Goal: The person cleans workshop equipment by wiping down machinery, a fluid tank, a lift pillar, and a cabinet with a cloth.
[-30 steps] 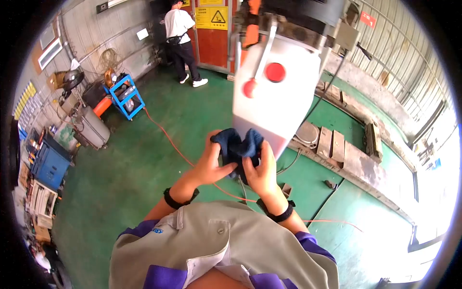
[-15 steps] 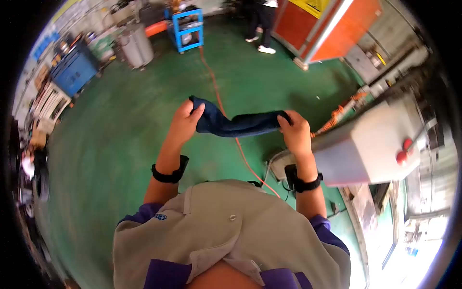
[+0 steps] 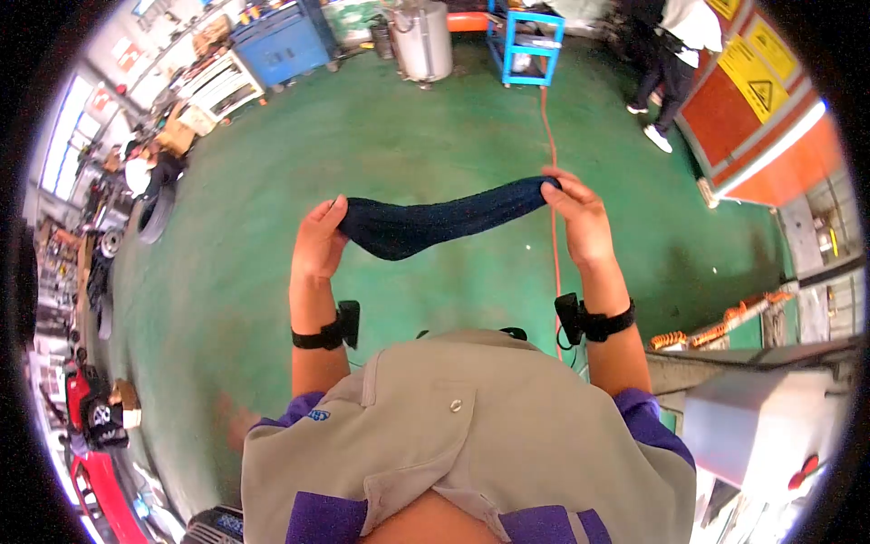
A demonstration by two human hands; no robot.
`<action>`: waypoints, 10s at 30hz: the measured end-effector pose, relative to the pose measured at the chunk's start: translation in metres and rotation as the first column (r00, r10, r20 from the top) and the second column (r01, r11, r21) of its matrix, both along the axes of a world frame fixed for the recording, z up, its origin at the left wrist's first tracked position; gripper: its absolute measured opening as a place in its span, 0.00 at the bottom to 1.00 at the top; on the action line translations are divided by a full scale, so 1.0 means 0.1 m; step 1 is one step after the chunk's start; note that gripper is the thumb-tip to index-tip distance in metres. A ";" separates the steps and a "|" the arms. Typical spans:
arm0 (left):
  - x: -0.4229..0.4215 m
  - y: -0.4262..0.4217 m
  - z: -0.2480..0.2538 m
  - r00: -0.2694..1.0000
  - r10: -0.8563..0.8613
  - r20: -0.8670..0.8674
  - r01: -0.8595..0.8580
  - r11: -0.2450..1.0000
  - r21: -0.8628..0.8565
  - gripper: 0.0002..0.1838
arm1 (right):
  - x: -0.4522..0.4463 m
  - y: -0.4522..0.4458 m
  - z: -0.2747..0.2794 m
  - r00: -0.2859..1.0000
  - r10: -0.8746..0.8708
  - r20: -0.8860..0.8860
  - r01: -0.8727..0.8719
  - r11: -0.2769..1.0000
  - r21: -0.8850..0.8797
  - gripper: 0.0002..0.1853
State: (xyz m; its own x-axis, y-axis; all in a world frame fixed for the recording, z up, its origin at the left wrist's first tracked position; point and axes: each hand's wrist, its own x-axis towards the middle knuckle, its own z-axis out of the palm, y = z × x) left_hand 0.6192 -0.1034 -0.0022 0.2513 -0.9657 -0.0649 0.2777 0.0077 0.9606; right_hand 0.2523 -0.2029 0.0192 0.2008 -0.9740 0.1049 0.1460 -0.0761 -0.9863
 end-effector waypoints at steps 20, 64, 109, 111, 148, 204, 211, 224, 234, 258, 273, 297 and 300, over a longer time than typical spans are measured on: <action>0.98 -1.81 -0.19 0.288 0.618 0.732 -0.454 0.761 -0.463 0.06 | 1.77 -2.67 -0.50 0.877 0.453 -0.163 -0.477 0.864 -0.164 0.38; 3.23 -7.62 -0.04 0.879 0.058 -0.473 -0.216 0.933 -0.287 0.19 | 5.57 -7.15 0.01 0.835 0.298 -0.463 -0.532 0.656 -0.536 0.19; 1.70 -14.68 0.22 0.990 -0.043 0.135 0.109 0.842 -0.529 0.18 | 3.68 -13.85 0.55 0.851 -0.358 -0.385 0.164 0.876 -0.453 0.15; 1.70 -14.68 0.37 0.970 0.003 0.244 0.124 0.856 -0.501 0.18 | 3.66 -14.04 0.37 0.875 -0.370 -0.312 0.201 0.864 -0.463 0.16; 0.89 -15.99 0.89 0.783 0.272 0.559 0.027 0.884 -0.467 0.18 | 3.22 -15.90 0.47 0.901 0.376 -0.217 -0.433 0.749 -0.501 0.42; 1.66 -15.17 -0.25 0.869 0.271 0.414 -0.303 0.953 0.011 0.35 | 4.09 -15.60 -0.35 0.749 0.657 -0.082 -0.651 0.709 -0.271 0.11; 1.67 -15.15 -0.25 0.911 0.408 -0.056 -0.412 0.906 -0.101 0.23 | 4.28 -15.65 -0.56 0.621 0.706 -0.341 -0.781 0.592 -0.198 0.36; 2.09 -15.08 -0.59 0.643 0.575 0.506 -0.688 0.724 0.050 0.25 | 4.74 -15.68 -0.80 0.501 0.725 -0.472 -0.844 0.529 -0.084 0.25; 2.83 -15.49 -0.83 0.604 0.649 0.463 -0.724 0.689 -0.022 0.21 | 5.44 -15.84 -0.78 0.530 0.655 -0.539 -0.818 0.563 -0.119 0.28; 2.91 -15.19 -0.77 0.450 0.849 0.278 -0.884 0.468 -0.001 0.16 | 5.85 -15.49 -0.62 0.538 0.604 -0.589 -0.834 0.483 -0.266 0.23; 2.70 -15.10 -1.18 0.563 0.580 0.588 -0.745 0.665 0.058 0.19 | 5.75 -15.65 -1.07 0.416 0.366 -0.832 -0.831 0.526 -0.184 0.24; 2.71 -15.18 -0.99 0.370 0.784 0.499 -0.846 0.506 -0.168 0.25 | 5.73 -15.74 -0.80 0.639 0.502 -0.583 -0.761 0.523 -0.383 0.22; 2.66 -15.16 -1.06 0.426 0.819 0.385 -0.881 0.472 -0.030 0.26 | 5.72 -15.53 -0.57 0.704 0.468 -0.534 -0.700 0.583 -0.412 0.19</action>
State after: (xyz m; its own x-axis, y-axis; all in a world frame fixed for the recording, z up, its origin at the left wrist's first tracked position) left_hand 0.8849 -1.6193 -0.1079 0.9711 -0.2293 0.0661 -0.0870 -0.0822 0.9928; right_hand 0.8240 -1.7561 -0.0375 0.8357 -0.4043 0.3717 0.0396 -0.6307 -0.7751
